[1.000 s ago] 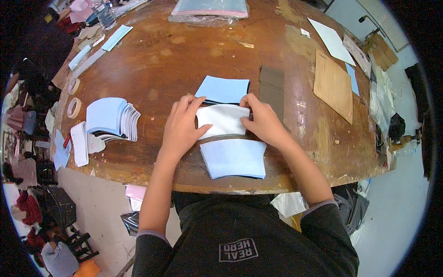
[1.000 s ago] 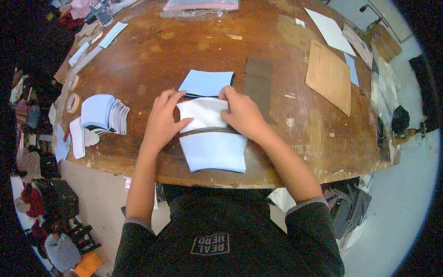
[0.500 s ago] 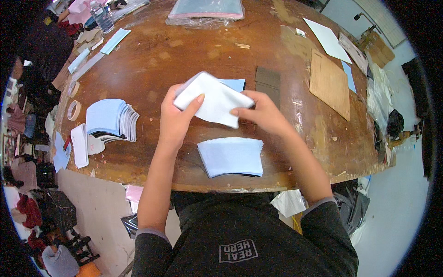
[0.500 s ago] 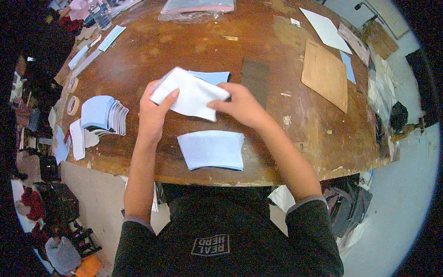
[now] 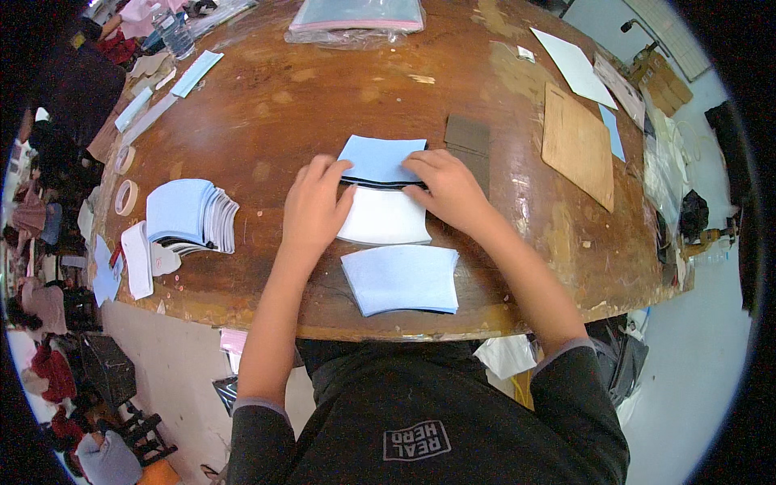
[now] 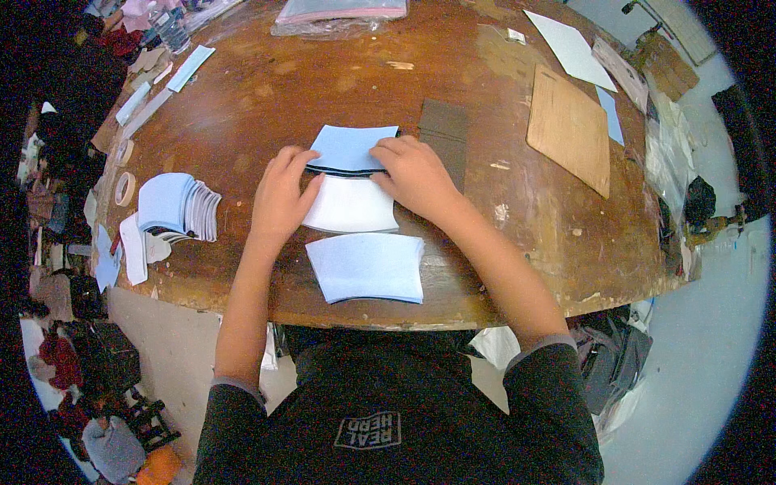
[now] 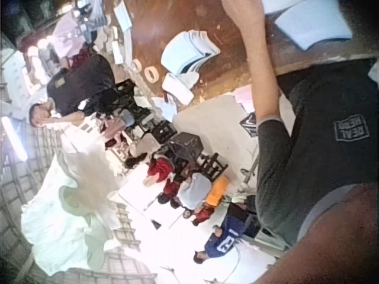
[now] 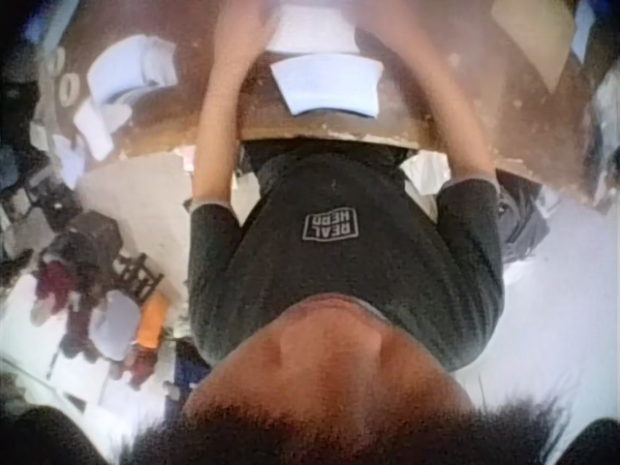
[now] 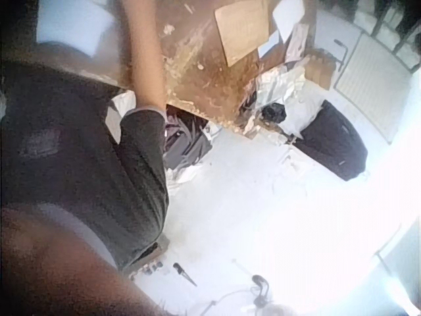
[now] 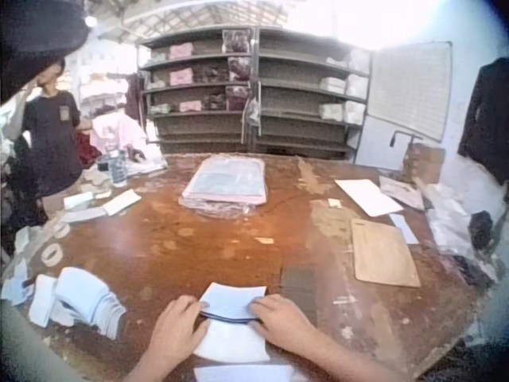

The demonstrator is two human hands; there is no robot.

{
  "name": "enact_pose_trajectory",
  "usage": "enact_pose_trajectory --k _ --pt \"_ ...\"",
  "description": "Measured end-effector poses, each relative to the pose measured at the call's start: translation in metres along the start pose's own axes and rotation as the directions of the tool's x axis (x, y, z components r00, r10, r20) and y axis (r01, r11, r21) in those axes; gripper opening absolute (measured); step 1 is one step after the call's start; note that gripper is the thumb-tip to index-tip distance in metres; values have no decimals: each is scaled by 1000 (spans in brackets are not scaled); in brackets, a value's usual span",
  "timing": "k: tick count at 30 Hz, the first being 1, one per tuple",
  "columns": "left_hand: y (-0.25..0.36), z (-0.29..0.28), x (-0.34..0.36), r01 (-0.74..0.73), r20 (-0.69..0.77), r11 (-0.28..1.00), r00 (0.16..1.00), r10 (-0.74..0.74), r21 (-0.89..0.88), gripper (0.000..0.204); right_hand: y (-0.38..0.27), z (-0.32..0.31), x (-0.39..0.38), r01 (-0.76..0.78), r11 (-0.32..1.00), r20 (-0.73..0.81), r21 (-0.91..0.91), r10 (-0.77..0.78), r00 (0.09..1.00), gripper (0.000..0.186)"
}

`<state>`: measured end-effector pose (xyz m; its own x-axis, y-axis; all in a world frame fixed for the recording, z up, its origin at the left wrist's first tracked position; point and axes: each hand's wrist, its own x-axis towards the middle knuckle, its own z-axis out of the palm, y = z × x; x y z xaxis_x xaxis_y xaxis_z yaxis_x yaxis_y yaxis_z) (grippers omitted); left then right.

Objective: The person repeatedly picks up small rectangular fabric pieces in light blue, white, and black, folds them in half, and places them into a growing stack on the table. The hands handle each piece one at a time and maintain a consistent folding and stacking pattern throughout the clip.

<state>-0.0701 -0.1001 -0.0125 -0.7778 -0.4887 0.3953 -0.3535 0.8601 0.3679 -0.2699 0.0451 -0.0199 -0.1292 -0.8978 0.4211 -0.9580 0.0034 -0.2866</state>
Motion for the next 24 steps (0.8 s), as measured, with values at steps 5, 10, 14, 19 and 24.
enact_pose_trajectory --k 5,10,14,19,24 --pt "-13 10 20 -187 236 976 949 208 -108 31 11 5 7 170 972 151 -162 -145 978 23" --pt "-15 22 14 -277 134 959 950 282 -52 28 18 6 0 236 950 133 -204 -212 968 16" --pt "-8 19 19 -279 99 958 954 284 -57 27 15 3 10 36 983 153 -183 -7 988 10" --pt "-11 8 23 -223 -69 965 974 215 -141 24 -13 -24 15 54 999 -132 -6 -54 990 12" --pt "28 -35 -24 212 113 682 976 -187 -700 27 -51 -64 -40 -280 779 -34 561 360 932 18"
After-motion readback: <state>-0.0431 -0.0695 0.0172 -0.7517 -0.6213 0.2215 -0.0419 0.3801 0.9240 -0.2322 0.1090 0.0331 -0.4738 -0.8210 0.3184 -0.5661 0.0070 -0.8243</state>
